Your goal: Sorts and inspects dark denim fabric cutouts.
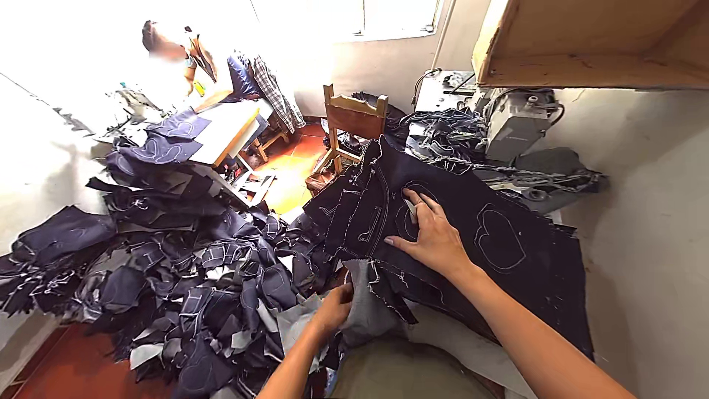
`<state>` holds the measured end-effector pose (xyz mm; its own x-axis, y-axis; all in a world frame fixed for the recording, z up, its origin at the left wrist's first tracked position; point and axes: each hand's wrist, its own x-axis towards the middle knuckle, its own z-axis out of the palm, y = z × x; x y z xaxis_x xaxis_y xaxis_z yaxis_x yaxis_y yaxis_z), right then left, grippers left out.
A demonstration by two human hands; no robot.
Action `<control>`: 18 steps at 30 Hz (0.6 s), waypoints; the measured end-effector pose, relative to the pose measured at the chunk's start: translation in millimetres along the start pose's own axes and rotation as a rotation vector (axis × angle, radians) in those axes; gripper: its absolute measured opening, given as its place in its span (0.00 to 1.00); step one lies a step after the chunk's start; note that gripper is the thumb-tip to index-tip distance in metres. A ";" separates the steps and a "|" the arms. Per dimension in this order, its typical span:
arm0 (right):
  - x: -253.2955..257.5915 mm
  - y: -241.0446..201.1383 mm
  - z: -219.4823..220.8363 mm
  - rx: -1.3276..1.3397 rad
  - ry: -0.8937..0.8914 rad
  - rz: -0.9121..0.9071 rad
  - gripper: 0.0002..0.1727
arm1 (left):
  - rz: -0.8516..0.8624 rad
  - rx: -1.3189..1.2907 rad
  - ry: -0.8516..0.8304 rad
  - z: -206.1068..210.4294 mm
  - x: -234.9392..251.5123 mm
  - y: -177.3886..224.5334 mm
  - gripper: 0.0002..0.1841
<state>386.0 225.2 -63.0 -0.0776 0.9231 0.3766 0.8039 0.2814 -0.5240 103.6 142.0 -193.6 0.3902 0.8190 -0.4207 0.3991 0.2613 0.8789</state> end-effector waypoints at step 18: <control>-59.6 -81.2 -62.2 -0.478 -0.161 -0.123 0.14 | 0.171 0.650 0.345 -69.1 -136.9 107.6 0.19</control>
<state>362.1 131.0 4.6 -0.2477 0.9301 0.2714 0.9598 0.2737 -0.0621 35.8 93.2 -25.8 0.2516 0.9624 -0.1023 0.8071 -0.1503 0.5709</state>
